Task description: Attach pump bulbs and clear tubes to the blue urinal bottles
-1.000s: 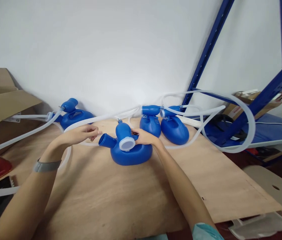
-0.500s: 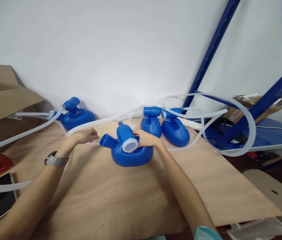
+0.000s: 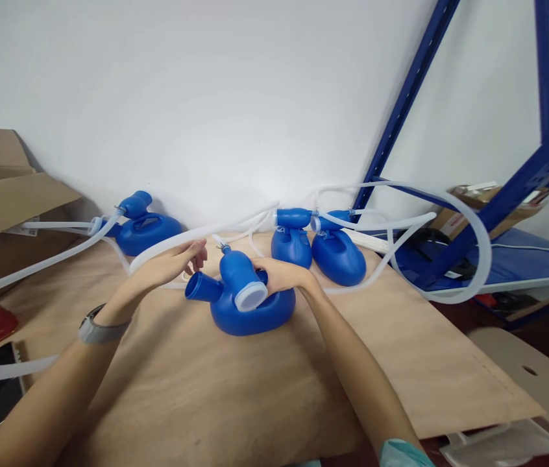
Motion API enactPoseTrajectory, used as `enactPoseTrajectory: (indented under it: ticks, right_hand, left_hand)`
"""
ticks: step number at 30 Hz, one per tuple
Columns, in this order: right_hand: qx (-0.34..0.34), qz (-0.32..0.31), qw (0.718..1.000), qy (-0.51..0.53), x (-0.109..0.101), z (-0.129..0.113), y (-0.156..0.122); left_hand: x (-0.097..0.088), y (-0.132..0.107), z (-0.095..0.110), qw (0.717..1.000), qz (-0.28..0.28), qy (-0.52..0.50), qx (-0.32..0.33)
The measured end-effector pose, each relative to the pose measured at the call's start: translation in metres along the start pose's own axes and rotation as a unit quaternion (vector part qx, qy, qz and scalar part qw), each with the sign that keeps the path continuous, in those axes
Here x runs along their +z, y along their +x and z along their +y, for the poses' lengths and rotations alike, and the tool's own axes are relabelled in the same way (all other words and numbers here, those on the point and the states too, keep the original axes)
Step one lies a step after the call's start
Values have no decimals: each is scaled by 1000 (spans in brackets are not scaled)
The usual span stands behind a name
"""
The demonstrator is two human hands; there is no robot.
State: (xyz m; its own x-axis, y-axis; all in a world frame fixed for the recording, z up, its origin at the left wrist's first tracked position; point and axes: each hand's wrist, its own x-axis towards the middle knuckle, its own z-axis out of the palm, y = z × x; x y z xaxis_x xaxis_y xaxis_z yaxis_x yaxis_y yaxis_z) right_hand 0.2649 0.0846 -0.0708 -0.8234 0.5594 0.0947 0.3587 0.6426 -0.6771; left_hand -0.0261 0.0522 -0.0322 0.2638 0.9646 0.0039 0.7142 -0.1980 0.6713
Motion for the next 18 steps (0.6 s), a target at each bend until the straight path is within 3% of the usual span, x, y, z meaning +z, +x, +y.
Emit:
enactPoseTrajectory:
  ticks: [2,5,11,14,18]
  right_hand:
    - [-21,-15,1000,-13,1,-10,0]
    - [-31,-30,998,-41,5,-21,2]
    - [-3,-35,998,-60,2,-27,-1]
    - [37,7,997,-66,-8,-36,-13]
    - [45,61,996,-38,-6,-71,-21]
  left_hand:
    - [9,-4,12,999,21,-24,-21]
    - [17,-8,20,999,50,9,11]
    - [17,-11,11,998,68,-4,13]
    - [19,-8,8,997,52,-47,-9]
    - [21,-7,14,993,22,-101,-49]
